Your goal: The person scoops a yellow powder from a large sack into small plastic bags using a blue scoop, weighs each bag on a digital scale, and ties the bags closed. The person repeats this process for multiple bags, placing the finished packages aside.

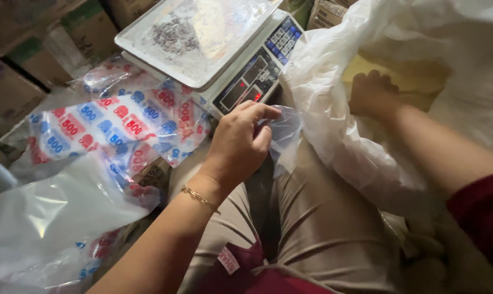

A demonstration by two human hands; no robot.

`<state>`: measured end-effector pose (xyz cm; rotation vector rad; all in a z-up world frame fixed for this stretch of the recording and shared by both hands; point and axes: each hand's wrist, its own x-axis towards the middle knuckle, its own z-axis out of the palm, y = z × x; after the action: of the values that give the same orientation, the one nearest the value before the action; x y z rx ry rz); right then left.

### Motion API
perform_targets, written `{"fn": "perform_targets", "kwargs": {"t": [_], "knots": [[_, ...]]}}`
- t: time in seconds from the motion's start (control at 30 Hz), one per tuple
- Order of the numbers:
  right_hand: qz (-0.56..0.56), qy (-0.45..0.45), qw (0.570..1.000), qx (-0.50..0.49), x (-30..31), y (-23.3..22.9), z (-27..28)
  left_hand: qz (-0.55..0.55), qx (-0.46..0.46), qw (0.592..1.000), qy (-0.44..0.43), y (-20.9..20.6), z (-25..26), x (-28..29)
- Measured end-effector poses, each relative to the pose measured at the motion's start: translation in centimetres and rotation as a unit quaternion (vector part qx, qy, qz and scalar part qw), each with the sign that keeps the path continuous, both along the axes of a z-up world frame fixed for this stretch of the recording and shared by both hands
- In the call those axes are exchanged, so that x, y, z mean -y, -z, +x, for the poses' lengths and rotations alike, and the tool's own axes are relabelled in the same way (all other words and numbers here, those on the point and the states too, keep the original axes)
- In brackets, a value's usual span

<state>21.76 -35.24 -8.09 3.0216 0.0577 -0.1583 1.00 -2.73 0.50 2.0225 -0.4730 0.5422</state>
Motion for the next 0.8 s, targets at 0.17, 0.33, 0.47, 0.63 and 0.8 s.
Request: {"fn": "perform_targets", "kwargs": {"t": [0.17, 0.33, 0.47, 0.63, 0.8], "knots": [[0.028, 0.005, 0.999, 0.015, 4.4, -2.0, 1.1, -0.002, -0.038, 0.999, 0.009, -0.1, 0.1, 0.4], [-0.018, -0.097, 0.994, 0.038, 6.4, -2.4, 1.4, -0.001, -0.092, 0.996, 0.005, -0.6, -0.3, 0.5], [0.137, -0.049, 0.987, 0.072, 4.7, -2.6, -1.1, 0.027, -0.020, 0.999, -0.001, -0.8, 0.4, 0.4], [0.235, 0.135, 0.959, -0.085, 1.9, -4.4, -2.6, 0.012, -0.041, 0.999, -0.003, -0.8, 0.8, 0.3], [0.407, 0.116, 0.903, -0.080, 2.1, -1.9, -2.3, 0.010, -0.058, 0.998, -0.013, -1.2, 1.3, 0.0]]}}
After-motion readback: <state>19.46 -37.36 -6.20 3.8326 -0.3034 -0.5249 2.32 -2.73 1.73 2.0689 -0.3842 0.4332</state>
